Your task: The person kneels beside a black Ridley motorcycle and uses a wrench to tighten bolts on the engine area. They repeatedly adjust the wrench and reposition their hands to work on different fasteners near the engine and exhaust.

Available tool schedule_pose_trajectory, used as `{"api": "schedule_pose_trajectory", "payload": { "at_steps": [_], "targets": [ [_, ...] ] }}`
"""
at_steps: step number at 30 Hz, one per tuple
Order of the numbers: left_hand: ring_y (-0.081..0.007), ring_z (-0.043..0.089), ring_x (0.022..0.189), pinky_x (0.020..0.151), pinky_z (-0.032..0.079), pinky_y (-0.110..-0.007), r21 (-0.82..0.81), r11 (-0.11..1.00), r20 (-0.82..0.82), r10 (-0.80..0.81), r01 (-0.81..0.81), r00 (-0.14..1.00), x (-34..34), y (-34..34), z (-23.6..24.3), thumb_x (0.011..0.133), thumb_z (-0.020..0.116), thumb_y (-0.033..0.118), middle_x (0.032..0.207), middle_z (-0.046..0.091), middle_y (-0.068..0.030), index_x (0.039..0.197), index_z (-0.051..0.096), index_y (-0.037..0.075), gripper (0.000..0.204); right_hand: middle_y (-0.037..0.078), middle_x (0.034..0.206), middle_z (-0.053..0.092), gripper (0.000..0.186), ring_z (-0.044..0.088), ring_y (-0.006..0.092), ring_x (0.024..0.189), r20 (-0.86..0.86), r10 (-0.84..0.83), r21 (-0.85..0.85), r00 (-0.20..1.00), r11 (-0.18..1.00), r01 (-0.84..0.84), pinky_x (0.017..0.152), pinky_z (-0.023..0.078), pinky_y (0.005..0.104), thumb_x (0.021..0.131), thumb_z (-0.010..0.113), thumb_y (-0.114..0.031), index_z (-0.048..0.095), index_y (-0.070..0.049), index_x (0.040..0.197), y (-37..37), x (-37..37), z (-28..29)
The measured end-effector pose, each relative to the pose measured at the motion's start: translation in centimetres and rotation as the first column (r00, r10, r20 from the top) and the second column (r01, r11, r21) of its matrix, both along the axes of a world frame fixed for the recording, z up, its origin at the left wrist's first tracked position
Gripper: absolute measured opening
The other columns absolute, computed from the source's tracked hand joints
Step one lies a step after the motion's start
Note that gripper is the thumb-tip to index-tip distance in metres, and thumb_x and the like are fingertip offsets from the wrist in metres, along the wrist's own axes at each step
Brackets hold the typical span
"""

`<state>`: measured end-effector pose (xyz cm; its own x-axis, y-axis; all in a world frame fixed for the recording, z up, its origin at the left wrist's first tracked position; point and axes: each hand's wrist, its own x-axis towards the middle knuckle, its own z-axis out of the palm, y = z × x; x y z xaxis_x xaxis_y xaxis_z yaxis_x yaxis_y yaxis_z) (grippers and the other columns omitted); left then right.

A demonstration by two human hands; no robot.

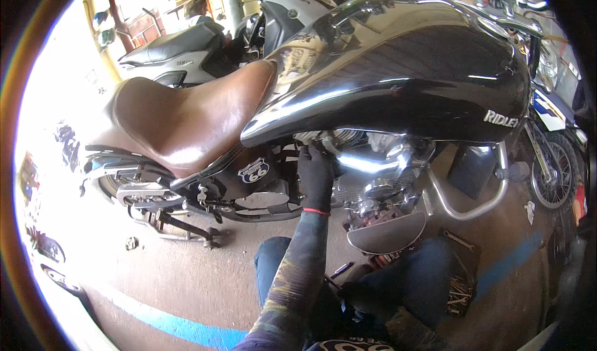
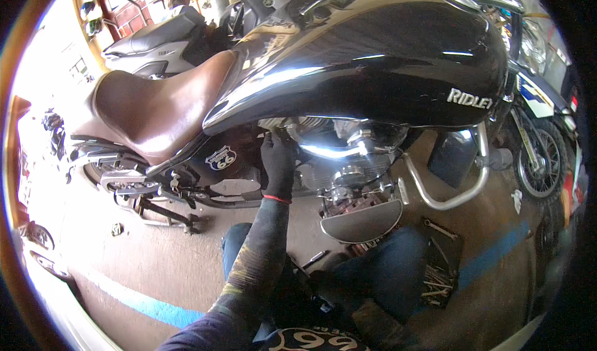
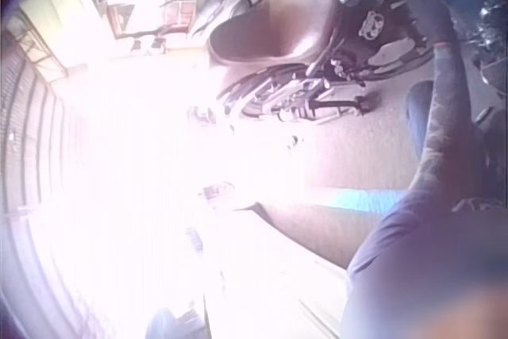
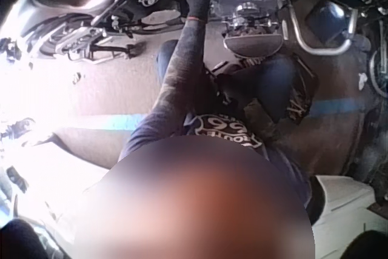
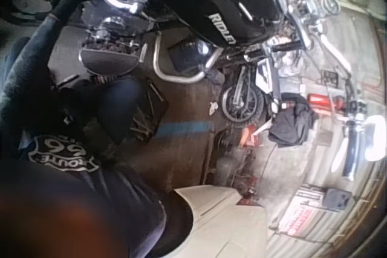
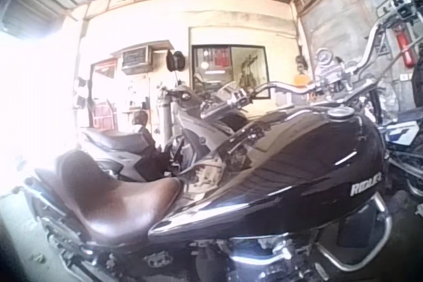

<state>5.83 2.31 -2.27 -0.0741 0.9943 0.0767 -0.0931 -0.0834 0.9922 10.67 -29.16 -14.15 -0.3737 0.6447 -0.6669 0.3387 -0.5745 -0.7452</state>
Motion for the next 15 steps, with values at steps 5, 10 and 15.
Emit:
{"api": "schedule_pose_trajectory", "payload": {
  "at_steps": [5, 10, 15],
  "targets": [
    [-0.0417, 0.067, 0.105, 0.087, 0.05, -0.049, 0.004, 0.998, -0.343, -0.057, 0.062, 0.938, -0.9, 0.0, 1.5, 0.102, 0.047, 0.041, 0.109, 0.07, -0.0266, 0.12, 0.067, 0.0, 0.05, 0.009, 0.081, 0.059, 0.028, 0.054, 0.0241, 0.067, 0.017, 0.06, 0.019, 0.998, 0.998, -0.061, 0.062, 0.045, 0.0385, 0.092, 0.06, -0.032, 0.062, -0.006, 0.101, 0.2, 0.2, -0.1],
    [-0.0443, 0.065, 0.108, 0.089, 0.05, -0.052, 0.12, 0.992, -0.532, 0.039, 0.03, 0.846, -0.8, 0.1, 1.9, 0.102, 0.046, 0.046, 0.113, 0.07, -0.0265, 0.123, 0.067, 0.002, 0.053, 0.01, 0.083, 0.06, 0.029, 0.055, 0.025, 0.07, 0.038, 0.129, 0.073, 0.991, 0.989, -0.132, 0.065, 0.045, 0.0392, 0.089, 0.062, -0.033, 0.063, -0.006, 0.101, 0.6, 0.4, -0.1],
    [-0.0467, 0.065, 0.105, 0.086, 0.05, -0.053, 0.168, 0.982, -0.317, 0.133, -0.082, 0.939, -0.1, -0.4, 1.4, 0.102, 0.046, 0.046, 0.112, 0.068, -0.029, 0.13, 0.06, 0.003, 0.053, 0.01, 0.086, 0.06, 0.031, 0.056, 0.026, 0.074, 0.061, 0.203, 0.139, 0.977, 0.968, -0.21, 0.068, 0.045, 0.0399, 0.087, 0.064, -0.034, 0.063, -0.006, 0.101, 1.0, 0.6, 0.0]
  ]
}}
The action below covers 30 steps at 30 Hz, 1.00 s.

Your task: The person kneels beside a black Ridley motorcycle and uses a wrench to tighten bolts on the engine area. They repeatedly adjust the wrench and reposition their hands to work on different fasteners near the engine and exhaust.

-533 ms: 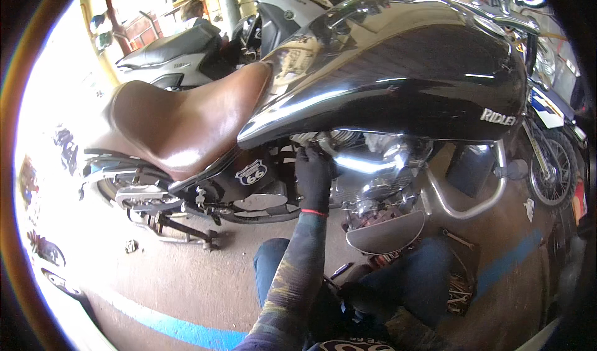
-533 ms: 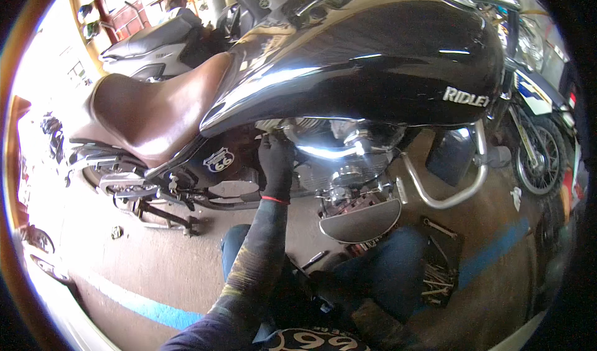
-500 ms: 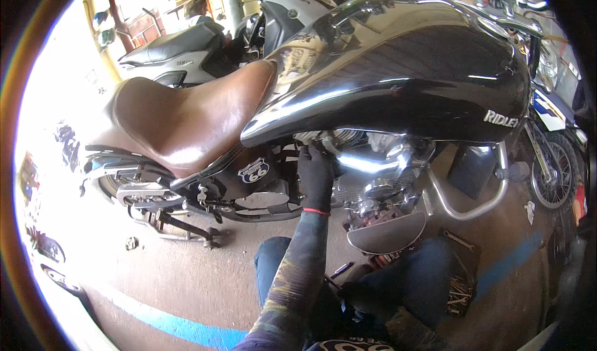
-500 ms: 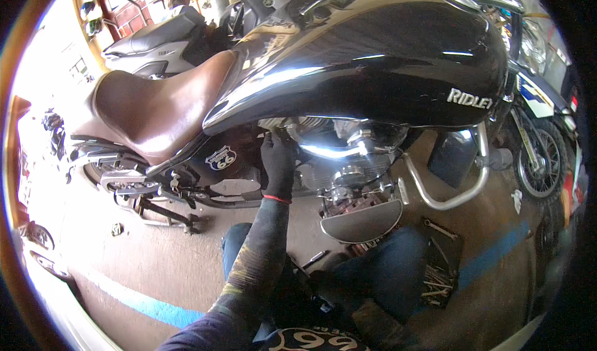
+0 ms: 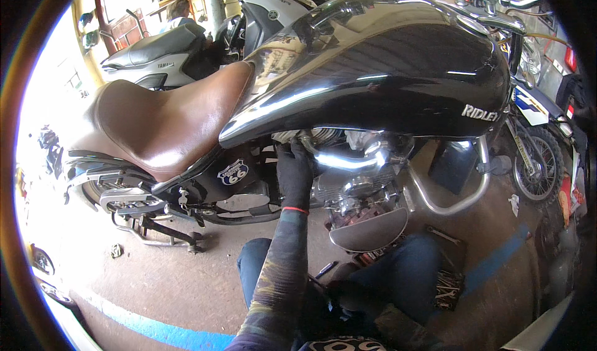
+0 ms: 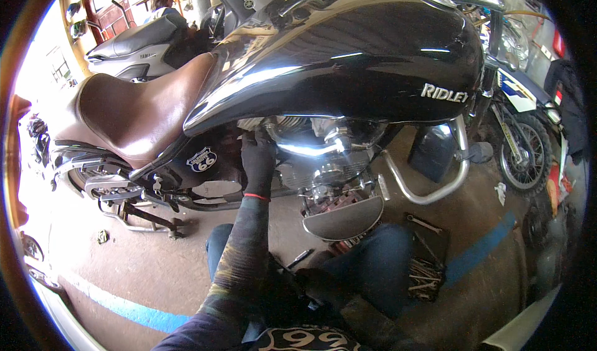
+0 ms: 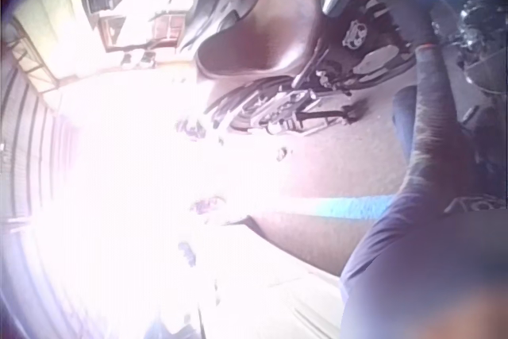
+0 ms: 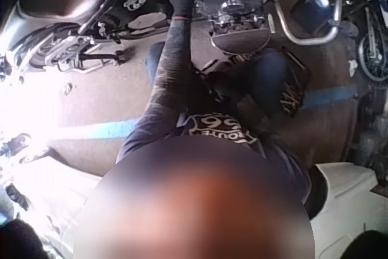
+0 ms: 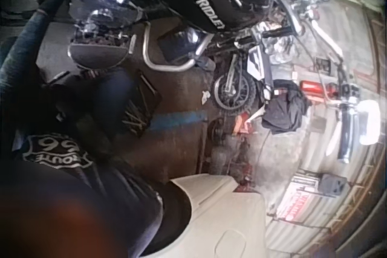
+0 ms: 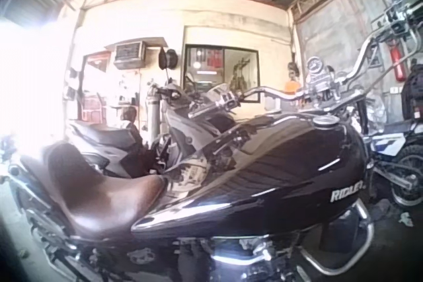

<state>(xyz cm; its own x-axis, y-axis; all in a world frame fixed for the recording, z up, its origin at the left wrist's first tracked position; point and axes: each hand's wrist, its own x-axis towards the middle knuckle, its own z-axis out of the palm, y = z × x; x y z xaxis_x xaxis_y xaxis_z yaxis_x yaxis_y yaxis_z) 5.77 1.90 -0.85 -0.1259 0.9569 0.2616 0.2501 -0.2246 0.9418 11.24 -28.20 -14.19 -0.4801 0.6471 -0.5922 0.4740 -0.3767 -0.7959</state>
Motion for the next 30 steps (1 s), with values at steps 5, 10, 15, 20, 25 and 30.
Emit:
{"api": "schedule_pose_trajectory", "payload": {
  "at_steps": [5, 10, 15, 20, 25, 30],
  "targets": [
    [-0.0461, 0.066, 0.101, 0.084, 0.05, -0.052, -0.069, 0.997, -0.059, -0.047, 0.043, 0.997, -0.4, 0.6, 0.1, 0.101, 0.045, 0.045, 0.106, 0.07, -0.0279, 0.119, 0.065, 0.002, 0.051, 0.011, 0.088, 0.061, 0.033, 0.057, 0.027, 0.078, 0.004, 0.071, 0.049, 0.997, 0.996, -0.071, 0.072, 0.046, 0.0406, 0.085, 0.067, -0.034, 0.064, -0.006, 0.1, 0.3, -0.1, 0.2],
    [-0.0455, 0.066, 0.101, 0.085, 0.05, -0.051, 0.0, 0.993, -0.143, -0.117, 0.118, 0.983, -0.9, 1.8, -1.0, 0.102, 0.041, 0.043, 0.103, 0.07, -0.0278, 0.116, 0.067, 0.001, 0.051, 0.012, 0.091, 0.061, 0.034, 0.058, 0.028, 0.082, 0.014, 0.161, 0.109, 0.987, 0.981, -0.161, 0.075, 0.046, 0.0413, 0.083, 0.069, -0.035, 0.064, -0.006, 0.1, 0.8, -0.1, 0.4],
    [-0.0469, 0.065, 0.105, 0.088, 0.049, -0.052, 0.057, 0.997, 0.124, -0.056, 0.049, 0.991, -0.3, 1.4, -1.2, 0.102, 0.043, 0.039, 0.109, 0.069, -0.029, 0.131, 0.056, 0.001, 0.049, 0.013, 0.093, 0.062, 0.036, 0.058, 0.029, 0.086, 0.047, 0.347, 0.235, 0.937, 0.908, -0.348, 0.078, 0.047, 0.042, 0.081, 0.072, -0.036, 0.065, -0.006, 0.1, 1.4, 0.0, 0.8],
    [-0.0471, 0.065, 0.107, 0.09, 0.049, -0.053, -0.045, 0.999, -0.07, 0.013, -0.016, 0.997, -0.1, -0.4, 0.5, 0.101, 0.048, 0.041, 0.114, 0.068, -0.0292, 0.128, 0.054, -0.001, 0.05, 0.013, 0.096, 0.062, 0.038, 0.059, 0.03, 0.089, 0.082, 0.554, 0.384, 0.828, 0.749, -0.539, 0.081, 0.047, 0.0427, 0.079, 0.074, -0.037, 0.066, -0.006, 0.1, 2.0, 0.7, 1.7],
    [-0.0465, 0.065, 0.107, 0.089, 0.05, -0.051, -0.082, 0.994, 0.063, -0.065, 0.07, 0.996, -0.6, -0.4, 0.8, 0.101, 0.049, 0.039, 0.112, 0.068, -0.0289, 0.12, 0.061, -0.003, 0.048, 0.014, 0.098, 0.063, 0.04, 0.06, 0.031, 0.093, 0.098, 0.69, 0.481, 0.717, 0.598, -0.641, 0.085, 0.048, 0.0433, 0.077, 0.076, -0.037, 0.066, -0.006, 0.099, 2.9, 1.2, 2.3],
    [-0.047, 0.064, 0.108, 0.09, 0.049, -0.052, -0.163, 0.975, 0.214, -0.115, 0.151, 0.97, -0.5, 0.6, 0.0, 0.101, 0.05, 0.035, 0.111, 0.067, -0.0315, 0.121, 0.059, -0.004, 0.045, 0.015, 0.101, 0.064, 0.043, 0.061, 0.032, 0.097, 0.109, 0.772, 0.538, 0.627, 0.484, -0.69, 0.088, 0.048, 0.044, 0.074, 0.079, -0.038, 0.067, -0.006, 0.099, 3.6, 1.2, 2.9]
  ]
}}
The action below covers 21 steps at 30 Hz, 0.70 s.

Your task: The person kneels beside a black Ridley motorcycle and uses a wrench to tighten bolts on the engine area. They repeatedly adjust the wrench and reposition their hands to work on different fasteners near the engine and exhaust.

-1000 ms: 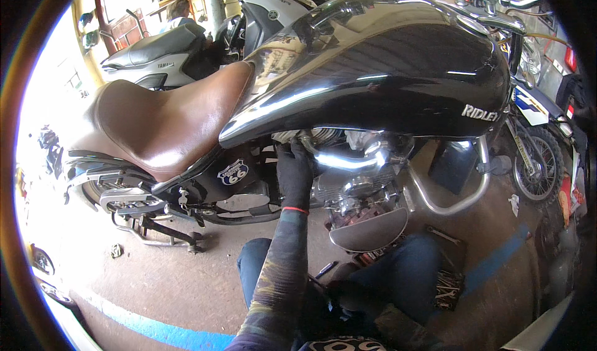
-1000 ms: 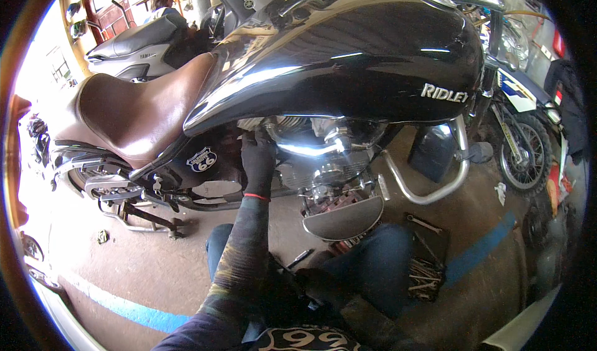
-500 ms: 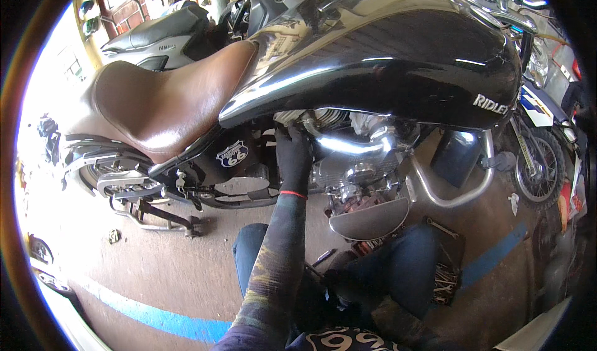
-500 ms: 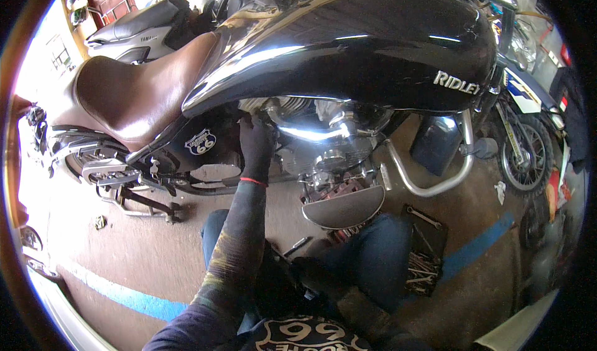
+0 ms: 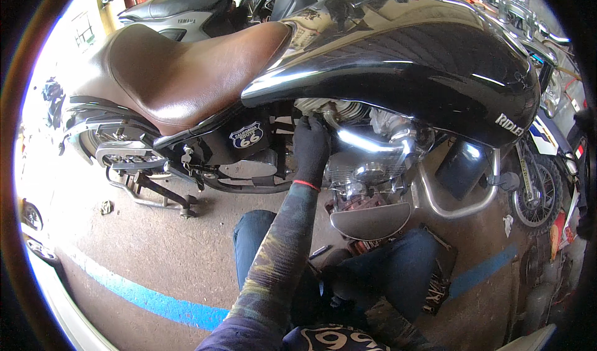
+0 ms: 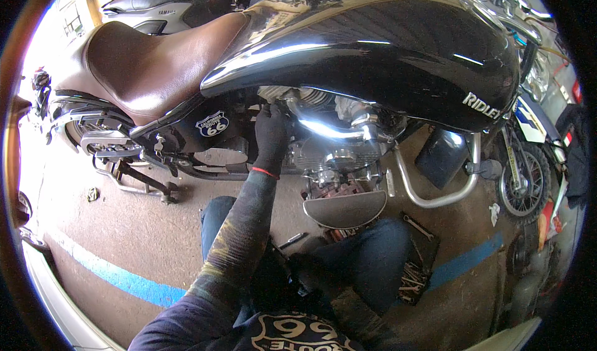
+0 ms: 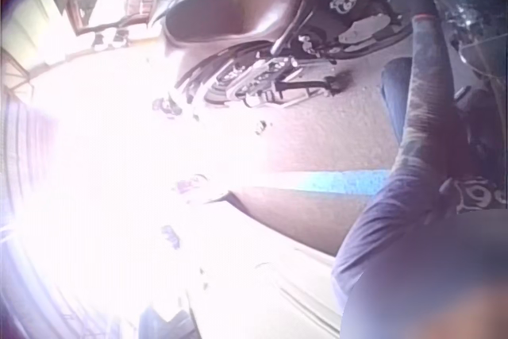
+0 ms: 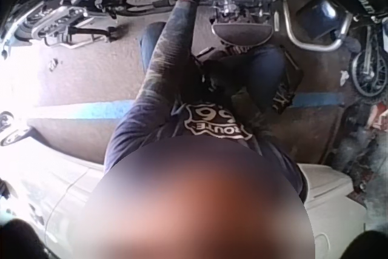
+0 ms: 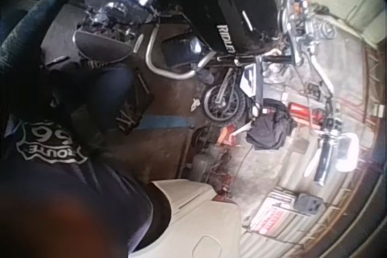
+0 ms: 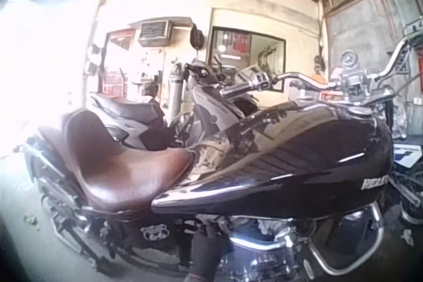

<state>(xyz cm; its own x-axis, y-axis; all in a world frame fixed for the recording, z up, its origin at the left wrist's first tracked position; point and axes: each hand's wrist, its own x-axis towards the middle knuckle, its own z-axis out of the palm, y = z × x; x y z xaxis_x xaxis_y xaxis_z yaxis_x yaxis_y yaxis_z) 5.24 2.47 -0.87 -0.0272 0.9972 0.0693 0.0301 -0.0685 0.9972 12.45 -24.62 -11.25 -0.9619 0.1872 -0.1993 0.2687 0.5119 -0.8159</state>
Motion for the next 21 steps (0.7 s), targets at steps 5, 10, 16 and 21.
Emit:
{"api": "schedule_pose_trajectory", "payload": {
  "at_steps": [5, 10, 16, 21],
  "targets": [
    [-0.0471, 0.064, 0.107, 0.09, 0.048, -0.052, 0.102, 0.987, -0.062, 0.133, -0.126, 0.989, 0.9, -1.2, 0.6, 0.101, 0.05, 0.035, 0.11, 0.067, -0.0314, 0.12, 0.058, -0.004, 0.044, 0.015, 0.103, 0.064, 0.045, 0.062, 0.033, 0.101, -0.03, 0.118, 0.053, 0.993, 0.992, -0.117, 0.091, 0.049, 0.0447, 0.072, 0.081, -0.039, 0.067, -0.005, 0.099, 0.7, 0.3, 0.2],
    [-0.0462, 0.065, 0.105, 0.088, 0.049, -0.052, 0.077, 0.994, -0.101, 0.09, -0.083, 0.991, 0.2, -1.6, 1.7, 0.101, 0.051, 0.036, 0.109, 0.069, -0.0285, 0.117, 0.06, -0.002, 0.042, 0.015, 0.106, 0.064, 0.048, 0.061, 0.0328, 0.106, -0.069, 0.183, 0.002, 0.981, 0.983, -0.184, 0.094, 0.048, 0.0444, 0.071, 0.082, -0.039, 0.067, -0.006, 0.103, 1.2, 0.5, -0.5],
    [-0.0406, 0.068, 0.101, 0.085, 0.05, -0.048, 0.103, 0.991, -0.153, 0.097, -0.082, 0.983, -0.1, -1.6, 0.7, 0.101, 0.051, 0.034, 0.106, 0.071, -0.0244, 0.117, 0.062, -0.001, 0.04, 0.015, 0.104, 0.064, 0.046, 0.061, 0.0315, 0.102, -0.028, 0.083, -0.03, 0.996, 0.996, -0.083, 0.092, 0.049, 0.0436, 0.075, 0.079, -0.037, 0.066, -0.005, 0.106, 0.9, 0.8, -0.8],
    [-0.0251, 0.069, 0.093, 0.079, 0.051, -0.039, 0.064, 0.995, 0.178, -0.091, 0.081, 0.98, -1.7, -1.6, 0.3, 0.102, 0.053, 0.024, 0.102, 0.072, -0.0185, 0.115, 0.063, -0.003, 0.032, 0.014, 0.102, 0.064, 0.044, 0.061, 0.0305, 0.099, 0.104, -0.323, -0.241, 0.941, 0.91, 0.338, 0.09, 0.049, 0.0429, 0.077, 0.076, -0.036, 0.066, -0.005, 0.107, -0.7, 0.6, -1.4]
  ]
}}
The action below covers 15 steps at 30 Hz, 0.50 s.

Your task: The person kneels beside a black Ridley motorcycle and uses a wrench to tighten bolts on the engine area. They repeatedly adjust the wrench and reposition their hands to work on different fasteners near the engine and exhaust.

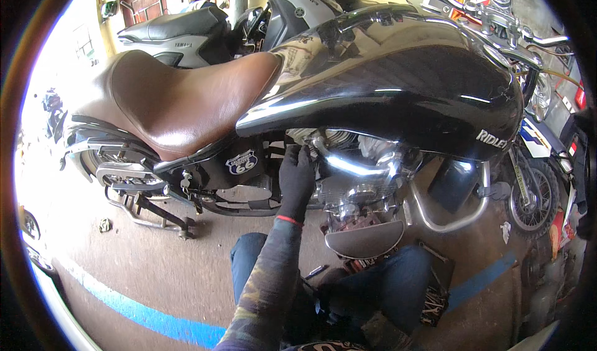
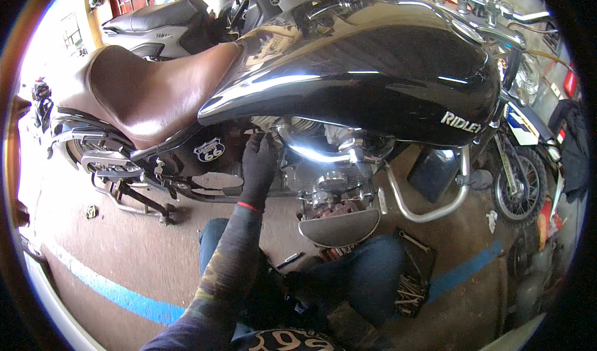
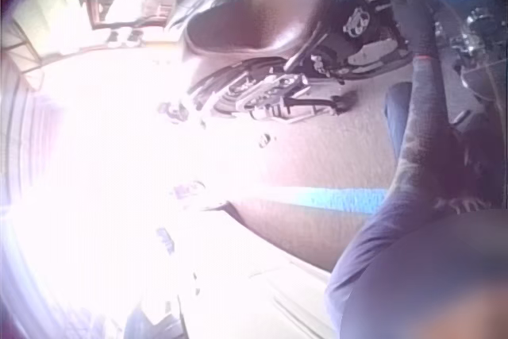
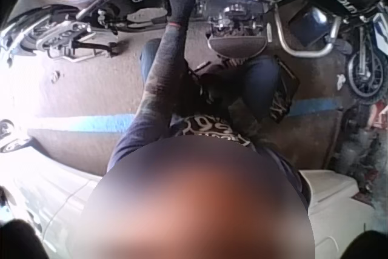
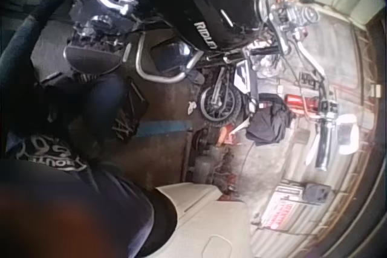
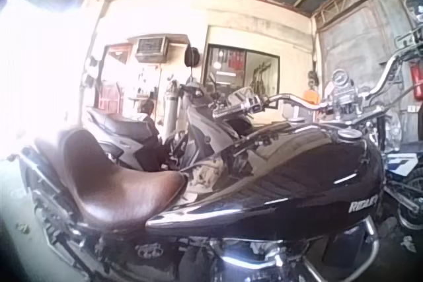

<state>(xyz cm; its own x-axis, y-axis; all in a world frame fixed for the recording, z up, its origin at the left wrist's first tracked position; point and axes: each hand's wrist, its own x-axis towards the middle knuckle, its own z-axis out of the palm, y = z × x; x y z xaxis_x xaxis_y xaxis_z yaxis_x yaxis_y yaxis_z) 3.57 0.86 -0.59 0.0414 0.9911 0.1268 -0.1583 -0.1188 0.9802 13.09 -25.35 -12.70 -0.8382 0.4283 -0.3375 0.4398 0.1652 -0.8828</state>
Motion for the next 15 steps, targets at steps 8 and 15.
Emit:
{"api": "schedule_pose_trajectory", "payload": {
  "at_steps": [8, 15],
  "targets": [
    [-0.0063, 0.049, 0.075, 0.068, 0.043, -0.024, 0.208, 0.947, 0.139, -0.277, 0.245, 0.951, -8.9, -6.6, 4.6, 0.106, 0.055, 0.02, 0.083, 0.055, 0.0041, 0.103, 0.061, 0.006, 0.015, 0.014, 0.099, 0.064, 0.041, 0.061, 0.0288, 0.094, 0.103, -0.628, -0.358, 0.771, 0.7, 0.618, 0.087, 0.049, 0.0418, 0.082, 0.072, -0.034, 0.065, -0.005, 0.11, -3.4, -0.9, -3.2],
    [-0.0086, 0.057, 0.088, 0.079, 0.049, -0.027, 0.055, 0.995, 0.037, -0.085, 0.083, 0.996, -17.5, -9.4, -0.8, 0.105, 0.057, 0.021, 0.094, 0.062, 0.0003, 0.113, 0.061, 0.005, 0.019, 0.013, 0.096, 0.064, 0.039, 0.061, 0.0273, 0.09, 0.122, -0.761, -0.395, 0.637, 0.551, 0.735, 0.084, 0.05, 0.0408, 0.086, 0.068, -0.032, 0.064, -0.004, 0.113, -4.3, -1.7, -3.7]
  ]
}}
